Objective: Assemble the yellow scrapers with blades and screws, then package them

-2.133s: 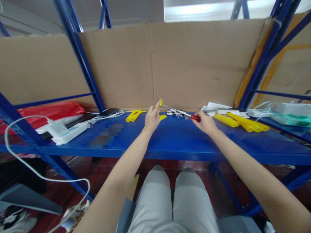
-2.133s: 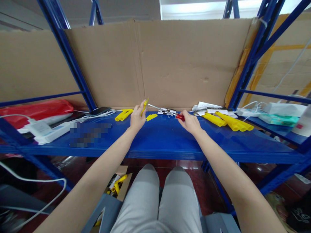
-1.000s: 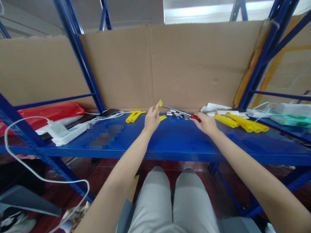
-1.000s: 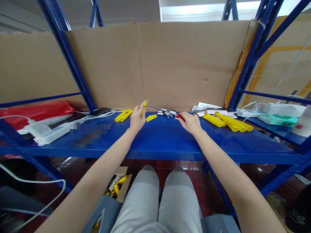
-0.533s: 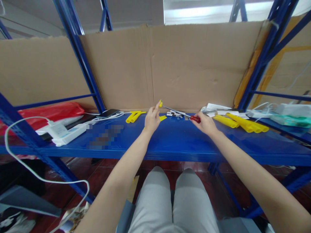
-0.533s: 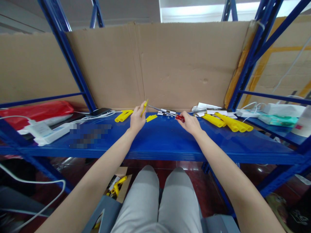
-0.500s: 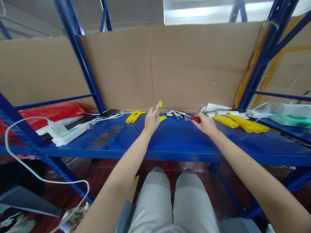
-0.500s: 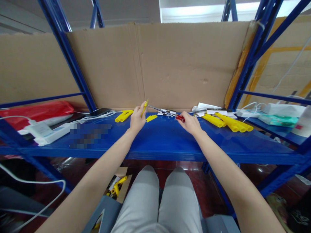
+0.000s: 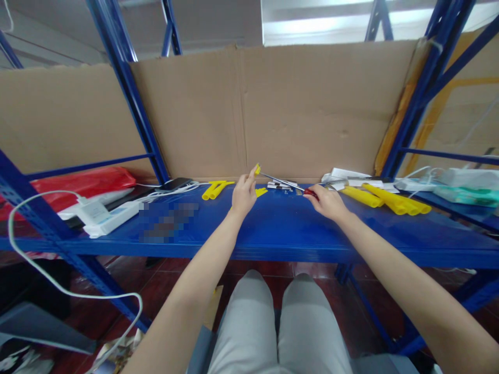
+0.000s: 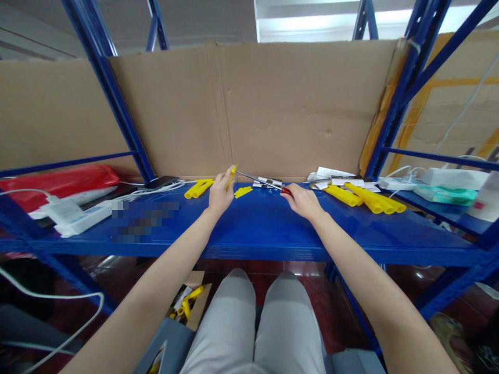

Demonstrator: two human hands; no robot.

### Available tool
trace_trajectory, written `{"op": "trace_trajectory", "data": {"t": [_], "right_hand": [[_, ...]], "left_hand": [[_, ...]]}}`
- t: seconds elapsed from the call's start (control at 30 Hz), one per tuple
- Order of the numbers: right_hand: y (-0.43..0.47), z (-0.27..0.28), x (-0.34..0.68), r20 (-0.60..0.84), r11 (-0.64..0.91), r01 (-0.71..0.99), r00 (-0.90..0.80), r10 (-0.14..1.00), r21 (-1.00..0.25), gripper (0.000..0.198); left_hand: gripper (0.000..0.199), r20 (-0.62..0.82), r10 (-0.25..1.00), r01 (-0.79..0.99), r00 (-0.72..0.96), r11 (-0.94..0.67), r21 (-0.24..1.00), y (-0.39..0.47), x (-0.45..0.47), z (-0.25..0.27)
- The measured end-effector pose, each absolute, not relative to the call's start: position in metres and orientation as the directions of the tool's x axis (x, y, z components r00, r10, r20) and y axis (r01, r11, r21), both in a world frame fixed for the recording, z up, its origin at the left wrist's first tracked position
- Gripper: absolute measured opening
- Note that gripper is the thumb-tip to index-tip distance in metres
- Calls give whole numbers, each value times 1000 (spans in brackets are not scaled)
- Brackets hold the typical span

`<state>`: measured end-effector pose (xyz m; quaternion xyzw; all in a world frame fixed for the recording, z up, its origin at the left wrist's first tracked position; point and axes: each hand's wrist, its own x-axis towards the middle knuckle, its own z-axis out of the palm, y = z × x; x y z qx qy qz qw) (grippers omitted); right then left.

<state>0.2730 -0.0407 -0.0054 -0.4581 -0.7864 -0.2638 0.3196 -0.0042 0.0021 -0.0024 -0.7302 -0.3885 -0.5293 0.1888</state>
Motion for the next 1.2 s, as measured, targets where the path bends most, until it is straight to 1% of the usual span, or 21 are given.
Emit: {"op": "trace_trajectory", "data": {"t": [0.23, 0.3, 0.37, 0.5, 0.7, 0.83, 1.0, 1.2], "right_hand": [[-38, -8, 277, 758, 449, 893, -323, 567, 45, 25], [-37, -8, 279, 762, 445, 893, -328, 558, 58, 20], [-37, -8, 280, 773, 444, 891, -349, 529, 98, 19], [-38, -8, 281, 788, 440, 885, -379, 484, 155, 24], [-38, -7, 280, 783, 441, 881, -394, 481, 172, 30], [-38, -7, 280, 782, 452, 879, -385, 491, 149, 33], [-39, -6, 278, 760, 455, 883, -372, 533, 114, 33], [-36, -8, 280, 761, 447, 893, -322, 563, 48, 25]], "left_hand": [[45, 912, 377, 772, 163, -624, 120, 2, -4, -2], [45, 915, 367, 772, 167, -626, 110, 2, -4, -2], [45, 918, 359, 773, 170, -627, 102, 2, -4, -3], [45, 914, 363, 771, 181, -629, 97, 3, -5, -4], [46, 911, 370, 771, 183, -629, 101, 3, -5, -4], [46, 908, 378, 775, 180, -623, 106, 3, -6, -3], [47, 908, 375, 780, 185, -619, 96, 4, -6, -4], [46, 921, 345, 791, 180, -607, 73, 4, -6, -5]]}}
